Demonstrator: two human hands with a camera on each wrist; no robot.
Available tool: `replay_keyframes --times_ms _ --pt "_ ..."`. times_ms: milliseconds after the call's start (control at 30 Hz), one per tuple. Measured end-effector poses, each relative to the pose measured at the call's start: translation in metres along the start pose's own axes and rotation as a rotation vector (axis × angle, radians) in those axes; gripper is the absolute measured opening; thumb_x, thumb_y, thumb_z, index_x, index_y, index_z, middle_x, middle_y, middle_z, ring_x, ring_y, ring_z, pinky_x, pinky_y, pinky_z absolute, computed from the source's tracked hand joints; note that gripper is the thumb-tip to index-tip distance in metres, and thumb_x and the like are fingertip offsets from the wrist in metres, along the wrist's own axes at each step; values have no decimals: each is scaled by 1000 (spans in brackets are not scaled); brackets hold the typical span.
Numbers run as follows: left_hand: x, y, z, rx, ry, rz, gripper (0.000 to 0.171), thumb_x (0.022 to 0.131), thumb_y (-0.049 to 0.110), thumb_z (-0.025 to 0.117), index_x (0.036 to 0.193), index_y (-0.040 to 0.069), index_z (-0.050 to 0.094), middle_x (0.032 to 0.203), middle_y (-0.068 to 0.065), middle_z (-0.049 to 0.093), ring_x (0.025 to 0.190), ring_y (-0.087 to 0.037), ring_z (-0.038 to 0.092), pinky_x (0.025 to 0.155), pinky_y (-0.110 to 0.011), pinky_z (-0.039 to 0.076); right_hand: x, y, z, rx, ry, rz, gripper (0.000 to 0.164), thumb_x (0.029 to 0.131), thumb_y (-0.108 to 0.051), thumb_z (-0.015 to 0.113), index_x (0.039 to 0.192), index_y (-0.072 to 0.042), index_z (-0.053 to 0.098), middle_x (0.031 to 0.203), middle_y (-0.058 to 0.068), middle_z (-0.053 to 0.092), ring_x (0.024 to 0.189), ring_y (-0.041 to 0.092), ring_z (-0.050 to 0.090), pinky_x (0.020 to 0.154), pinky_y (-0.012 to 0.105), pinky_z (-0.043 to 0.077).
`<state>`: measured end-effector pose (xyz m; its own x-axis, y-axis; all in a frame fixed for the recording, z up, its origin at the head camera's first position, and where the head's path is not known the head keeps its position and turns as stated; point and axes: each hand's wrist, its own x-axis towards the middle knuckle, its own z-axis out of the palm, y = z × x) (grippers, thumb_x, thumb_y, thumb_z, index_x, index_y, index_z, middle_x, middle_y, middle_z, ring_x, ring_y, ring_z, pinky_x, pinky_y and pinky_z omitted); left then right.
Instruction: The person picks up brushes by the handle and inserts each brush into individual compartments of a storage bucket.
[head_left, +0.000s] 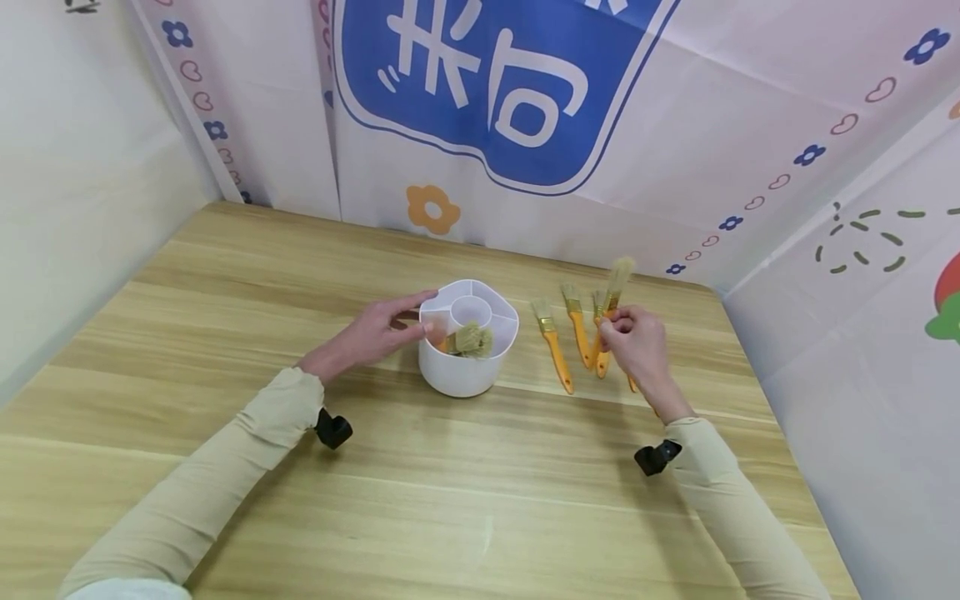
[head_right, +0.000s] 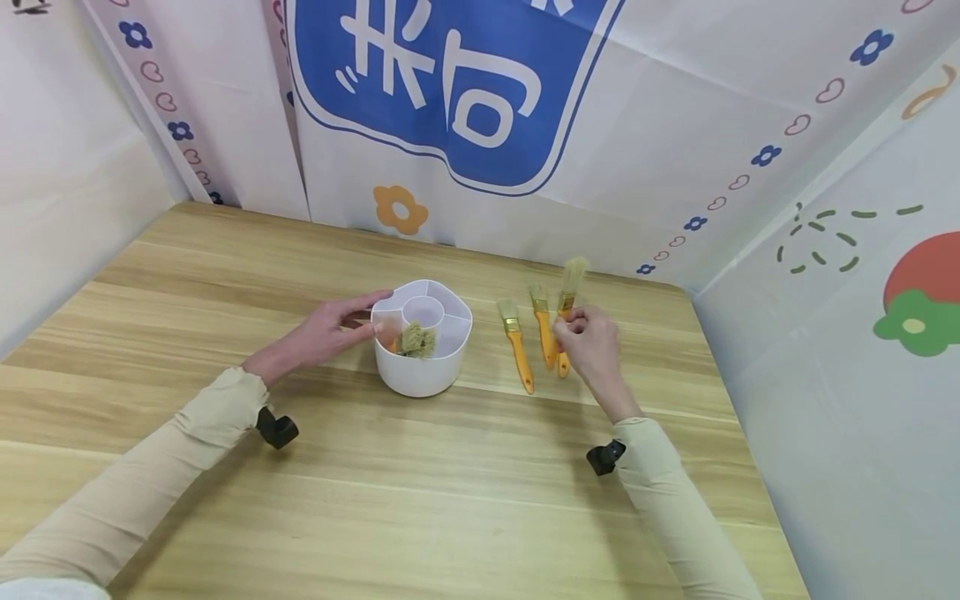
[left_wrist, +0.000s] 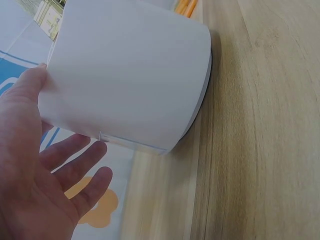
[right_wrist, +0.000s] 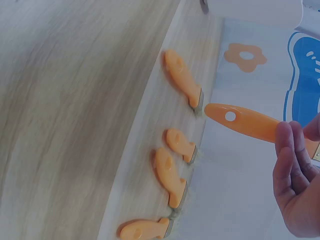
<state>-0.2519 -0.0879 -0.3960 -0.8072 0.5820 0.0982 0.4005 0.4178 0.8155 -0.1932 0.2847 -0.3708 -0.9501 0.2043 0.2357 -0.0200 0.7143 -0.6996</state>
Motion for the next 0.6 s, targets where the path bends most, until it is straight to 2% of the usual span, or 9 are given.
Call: replay_keyframes --times_ms 233,367,500,600 --pt "1 0 0 -10 2 8 56 95 29 54 146 17 35 141 -20 45 118 -33 56 96 -43 50 -1 -7 3 16 -3 -23 19 87 -17 58 92 1 61 71 16 70 51 9 62 49 19 49" --pt "1 -1 0 -17 0 -1 56 95 28 55 146 17 34 141 -21 45 119 -33 56 96 -43 50 -1 -9 5 42 -10 -37 19 87 -16 58 92 2 61 71 17 70 53 15 64 53 19 52" --pt "1 0 0 -19 0 -1 56 95 28 55 146 16 34 141 -21 46 119 -34 56 95 -43 50 -1 -13 7 64 -7 -39 18 87 -15 58 90 3 60 70 18 69 55 24 66 51 21 52" --pt "1 0 1 -19 0 0 56 94 28 55 146 16 34 141 -21 45 119 -34 56 95 -43 50 -2 -16 8 71 -10 -28 18 87 -15 58 91 2 60 71 17 69 54 20 65 51 21 53"
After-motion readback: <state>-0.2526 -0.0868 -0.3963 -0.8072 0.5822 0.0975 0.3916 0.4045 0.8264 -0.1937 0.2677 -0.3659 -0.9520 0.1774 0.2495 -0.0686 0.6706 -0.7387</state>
